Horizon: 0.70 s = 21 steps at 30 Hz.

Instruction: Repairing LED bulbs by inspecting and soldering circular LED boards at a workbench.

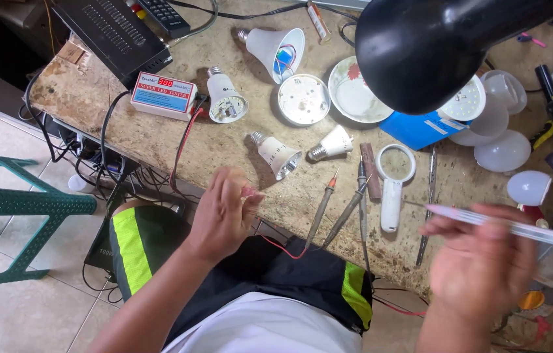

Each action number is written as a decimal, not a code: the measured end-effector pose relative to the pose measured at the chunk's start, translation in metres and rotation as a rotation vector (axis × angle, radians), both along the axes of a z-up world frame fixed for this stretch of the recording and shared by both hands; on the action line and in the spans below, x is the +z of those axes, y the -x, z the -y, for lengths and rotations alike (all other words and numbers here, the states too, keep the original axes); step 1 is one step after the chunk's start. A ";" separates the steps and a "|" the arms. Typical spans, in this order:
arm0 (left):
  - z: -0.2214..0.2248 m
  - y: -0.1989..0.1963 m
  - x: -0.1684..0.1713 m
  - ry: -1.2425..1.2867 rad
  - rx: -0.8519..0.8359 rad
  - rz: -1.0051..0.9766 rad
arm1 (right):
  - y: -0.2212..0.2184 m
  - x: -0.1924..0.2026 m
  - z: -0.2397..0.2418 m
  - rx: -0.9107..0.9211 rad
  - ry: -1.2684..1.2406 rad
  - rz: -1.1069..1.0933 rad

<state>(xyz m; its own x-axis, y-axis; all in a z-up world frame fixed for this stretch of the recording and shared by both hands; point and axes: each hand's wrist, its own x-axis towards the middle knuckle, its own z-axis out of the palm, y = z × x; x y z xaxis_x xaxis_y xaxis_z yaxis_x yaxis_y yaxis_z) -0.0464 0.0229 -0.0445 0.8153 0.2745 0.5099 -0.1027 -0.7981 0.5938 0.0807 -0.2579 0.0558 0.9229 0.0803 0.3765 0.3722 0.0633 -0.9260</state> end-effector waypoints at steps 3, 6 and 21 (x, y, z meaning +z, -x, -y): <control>-0.009 -0.028 0.010 -0.107 -0.099 0.038 | -0.006 -0.023 -0.032 0.199 0.064 0.009; -0.017 -0.048 0.014 -0.070 -0.170 0.008 | -0.015 -0.029 -0.063 0.235 0.143 -0.049; -0.037 -0.065 0.014 0.235 -0.289 -0.089 | -0.036 -0.037 -0.126 0.421 0.088 0.061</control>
